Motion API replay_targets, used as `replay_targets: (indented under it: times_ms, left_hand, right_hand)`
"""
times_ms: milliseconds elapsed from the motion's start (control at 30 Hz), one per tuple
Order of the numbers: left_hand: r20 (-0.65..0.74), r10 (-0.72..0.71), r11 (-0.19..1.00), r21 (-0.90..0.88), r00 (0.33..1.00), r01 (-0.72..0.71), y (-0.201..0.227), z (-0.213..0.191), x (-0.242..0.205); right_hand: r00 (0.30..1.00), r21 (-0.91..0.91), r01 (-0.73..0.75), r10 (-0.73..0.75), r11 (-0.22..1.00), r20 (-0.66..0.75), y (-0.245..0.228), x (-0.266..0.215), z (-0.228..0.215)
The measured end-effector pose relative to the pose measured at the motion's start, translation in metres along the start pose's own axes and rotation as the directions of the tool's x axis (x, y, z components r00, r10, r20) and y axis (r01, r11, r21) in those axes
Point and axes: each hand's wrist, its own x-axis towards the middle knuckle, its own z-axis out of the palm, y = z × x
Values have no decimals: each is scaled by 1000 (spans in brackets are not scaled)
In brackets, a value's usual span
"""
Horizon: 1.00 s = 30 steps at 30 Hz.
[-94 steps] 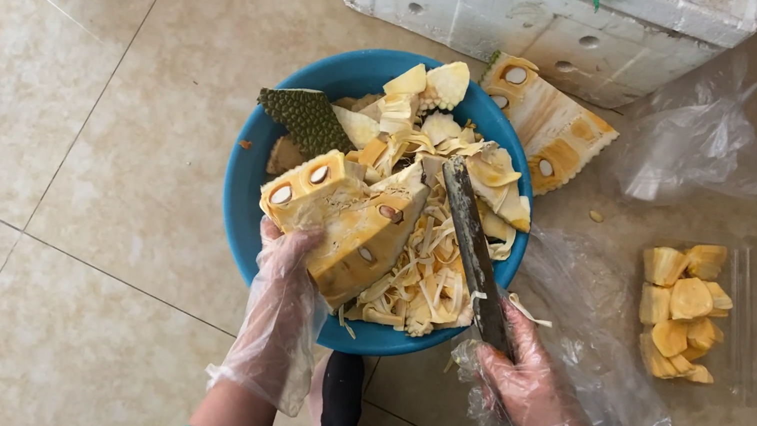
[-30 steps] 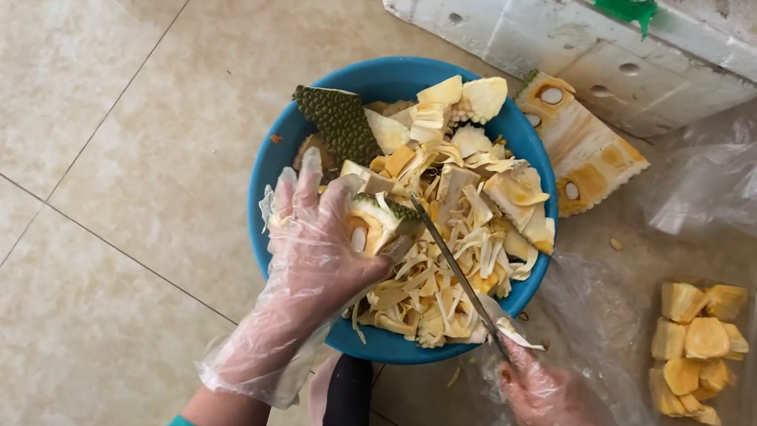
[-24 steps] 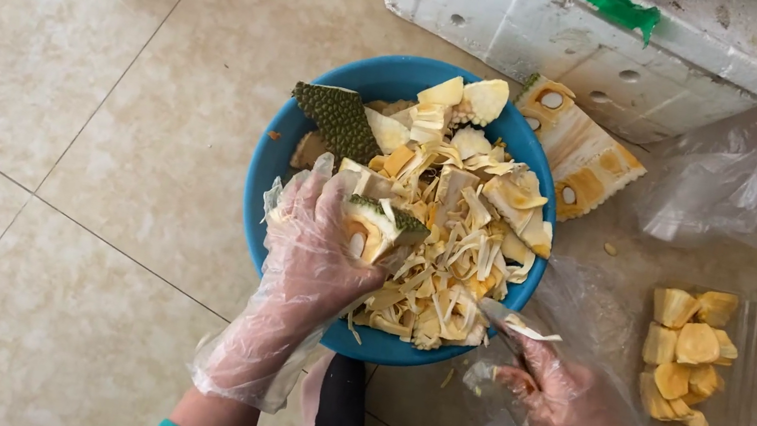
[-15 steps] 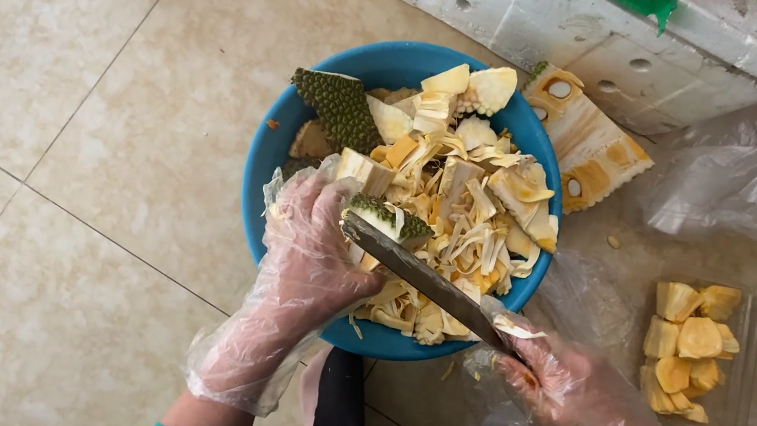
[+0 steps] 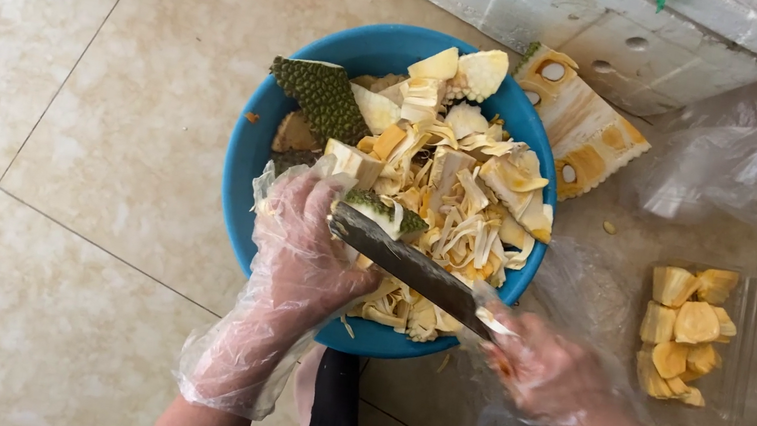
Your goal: Peeling and extracting fruit segments from a jackfruit using a knife and placing them into a plastic container
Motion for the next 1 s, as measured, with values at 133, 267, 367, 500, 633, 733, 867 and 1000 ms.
replay_targets:
  times_ms: [133,267,367,500,633,733,867,1000]
  left_hand:
    - [53,-78,997,19,996,77,9,-2,4]
    - [15,-17,1000,-21,1000,17,24,-15,18]
    - [7,-15,999,-31,1000,15,23,-11,15]
    - [32,-53,999,-7,998,53,23,-10,8]
    - [7,-12,1000,-12,1000,12,5,0,1]
    - [18,2,1000,-29,1000,-1,7,1,3]
    - [42,-6,994,-109,999,10,16,-11,17]
    - [141,-140,989,60,980,133,12,-2,-14]
  right_hand:
    - [995,-18,41,-43,999,-88,-24,35,0]
    - [985,138,-90,68,986,161,-31,41,-9]
    - [1000,-69,12,-12,998,1,-43,27,-22]
    - [996,-242,17,4,970,86,-51,23,-12]
    - [996,-258,-67,52,964,-66,-61,15,-13]
    - [997,-381,-53,26,923,-75,-58,3,-6]
    - [928,-937,-290,-296,-194,-226,-62,47,-33]
    - [1000,-612,-15,12,791,-8,-77,79,-25]
